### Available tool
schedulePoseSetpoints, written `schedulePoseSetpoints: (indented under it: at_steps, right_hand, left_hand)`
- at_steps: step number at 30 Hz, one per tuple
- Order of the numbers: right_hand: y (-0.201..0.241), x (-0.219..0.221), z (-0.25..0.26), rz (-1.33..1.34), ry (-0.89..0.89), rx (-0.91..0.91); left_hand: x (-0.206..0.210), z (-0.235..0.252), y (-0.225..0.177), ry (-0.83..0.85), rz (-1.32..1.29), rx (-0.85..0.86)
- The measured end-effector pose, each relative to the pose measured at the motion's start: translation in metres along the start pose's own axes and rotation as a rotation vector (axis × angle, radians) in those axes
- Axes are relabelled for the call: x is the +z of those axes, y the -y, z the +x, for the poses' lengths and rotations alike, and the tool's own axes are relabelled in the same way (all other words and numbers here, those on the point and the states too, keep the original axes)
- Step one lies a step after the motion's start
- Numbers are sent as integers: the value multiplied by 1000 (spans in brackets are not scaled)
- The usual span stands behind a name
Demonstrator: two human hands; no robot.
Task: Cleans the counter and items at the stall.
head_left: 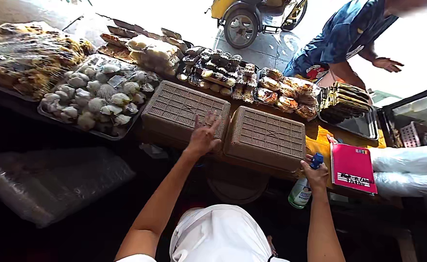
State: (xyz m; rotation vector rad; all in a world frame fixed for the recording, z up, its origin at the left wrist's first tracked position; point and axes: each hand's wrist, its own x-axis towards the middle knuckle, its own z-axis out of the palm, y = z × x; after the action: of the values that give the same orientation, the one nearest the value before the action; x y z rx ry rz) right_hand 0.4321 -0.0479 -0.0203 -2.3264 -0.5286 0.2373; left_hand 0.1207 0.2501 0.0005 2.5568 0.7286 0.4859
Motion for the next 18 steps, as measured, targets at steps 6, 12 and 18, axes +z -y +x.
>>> schedulePoseSetpoints:
  at_steps: [6,12,18]
  right_hand:
    - [36,6,2,10,-35,200]
    - [39,18,8,-50,-59,279]
    - [49,22,4,26,-50,378]
  left_hand:
    - [-9,-7,60,134,62,22]
    - [-4,-1,68,145,15,54]
    - [-7,1,67,210,22,32]
